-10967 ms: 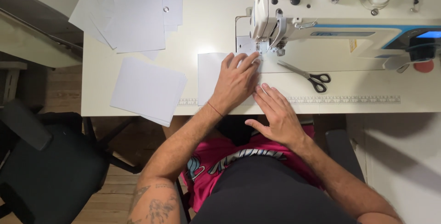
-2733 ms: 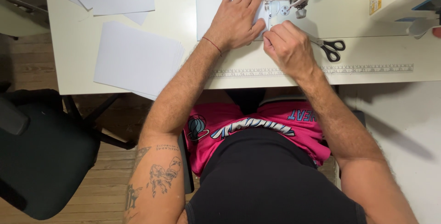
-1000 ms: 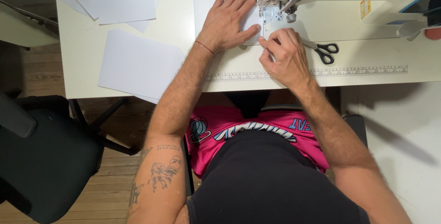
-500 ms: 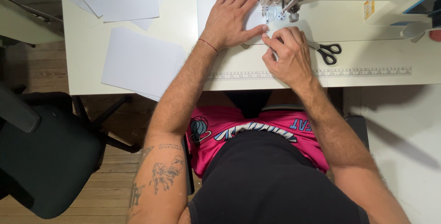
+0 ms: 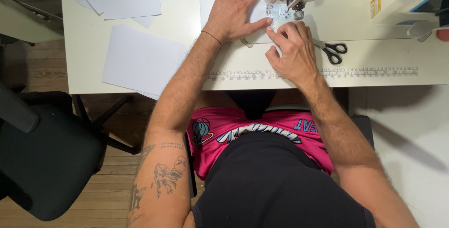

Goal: Cutting paper templates with scissors and sewing them on an industrial sewing machine

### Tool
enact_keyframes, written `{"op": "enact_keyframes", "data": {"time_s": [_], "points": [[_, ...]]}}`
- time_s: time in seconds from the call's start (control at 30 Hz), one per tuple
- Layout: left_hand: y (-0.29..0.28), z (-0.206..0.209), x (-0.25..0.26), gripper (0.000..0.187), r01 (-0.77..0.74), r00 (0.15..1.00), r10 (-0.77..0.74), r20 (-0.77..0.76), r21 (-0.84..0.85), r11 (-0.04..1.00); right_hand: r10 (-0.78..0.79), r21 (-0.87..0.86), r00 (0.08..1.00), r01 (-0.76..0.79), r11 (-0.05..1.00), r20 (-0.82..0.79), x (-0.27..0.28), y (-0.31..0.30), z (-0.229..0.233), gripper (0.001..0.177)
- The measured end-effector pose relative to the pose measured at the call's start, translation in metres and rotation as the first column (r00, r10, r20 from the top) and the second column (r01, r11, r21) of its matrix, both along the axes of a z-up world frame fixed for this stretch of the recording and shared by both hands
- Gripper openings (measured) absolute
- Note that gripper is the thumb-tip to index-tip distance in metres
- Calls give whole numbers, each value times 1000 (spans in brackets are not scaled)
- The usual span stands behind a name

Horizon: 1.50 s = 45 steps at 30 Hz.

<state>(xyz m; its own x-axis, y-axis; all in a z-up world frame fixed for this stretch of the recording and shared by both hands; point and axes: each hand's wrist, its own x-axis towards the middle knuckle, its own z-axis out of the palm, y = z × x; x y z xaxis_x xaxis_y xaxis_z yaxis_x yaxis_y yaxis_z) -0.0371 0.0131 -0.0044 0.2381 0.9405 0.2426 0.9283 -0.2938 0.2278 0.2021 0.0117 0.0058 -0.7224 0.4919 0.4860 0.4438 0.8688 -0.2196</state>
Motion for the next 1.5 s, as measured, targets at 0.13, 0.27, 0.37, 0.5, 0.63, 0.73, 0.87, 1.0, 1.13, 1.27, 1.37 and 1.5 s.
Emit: {"op": "enact_keyframes", "data": {"time_s": [0.13, 0.27, 0.37, 0.5, 0.63, 0.73, 0.87, 1.0, 1.13, 1.27, 1.37, 1.5], "points": [[8, -6, -7, 78, 45, 999, -46, 7, 70, 996, -27, 1, 998, 27, 1000, 52, -1, 6, -3, 45], [13, -5, -11, 84, 60, 998, -60, -6, 2, 998, -29, 11, 998, 28, 1000, 57, -4, 8, -4, 46], [14, -6, -13, 86, 48, 999, -48, -25, 19, 999, -45, -9, 997, 46, 999, 64, -6, 9, -4, 48], [20, -11, -15, 89, 27, 998, -23, -51, 74, 997, -47, 10, 994, 47, 999, 98, -6, 12, -6, 50], [22, -10, -16, 86, 2, 997, 7, -72, 123, 992, -85, -12, 990, 86, 996, 115, -9, 14, -6, 49], [25, -10, -17, 87, 2, 995, 9, -97, 112, 994, -83, 5, 989, 83, 997, 121, -10, 16, -9, 51], [27, -8, -20, 87, 14, 996, -7, -90, 79, 997, -94, -35, 983, 100, 994, 157, -13, 15, -5, 52], [31, -5, -19, 83, -8, 995, 13, -95, 55, 998, -23, -49, 998, 26, 998, 55, -1, 23, -2, 43], [33, 3, -20, 87, 19, 995, -22, -95, -30, 999, -92, 110, 983, 111, 988, -161, 66, 29, 22, 37], [36, 4, -23, 74, 27, 997, -19, -76, 99, 995, -334, 215, 928, 364, 906, -167, 131, 20, 49, 37], [39, 3, -21, 88, -9, 999, 3, -53, -118, 993, -379, 332, 916, 401, 854, -131, 162, 16, 43, 38], [40, -1, -22, 80, -22, 997, 24, -77, 21, 1000, -415, 218, 902, 431, 876, -117, 180, 19, 18, 49]]}}
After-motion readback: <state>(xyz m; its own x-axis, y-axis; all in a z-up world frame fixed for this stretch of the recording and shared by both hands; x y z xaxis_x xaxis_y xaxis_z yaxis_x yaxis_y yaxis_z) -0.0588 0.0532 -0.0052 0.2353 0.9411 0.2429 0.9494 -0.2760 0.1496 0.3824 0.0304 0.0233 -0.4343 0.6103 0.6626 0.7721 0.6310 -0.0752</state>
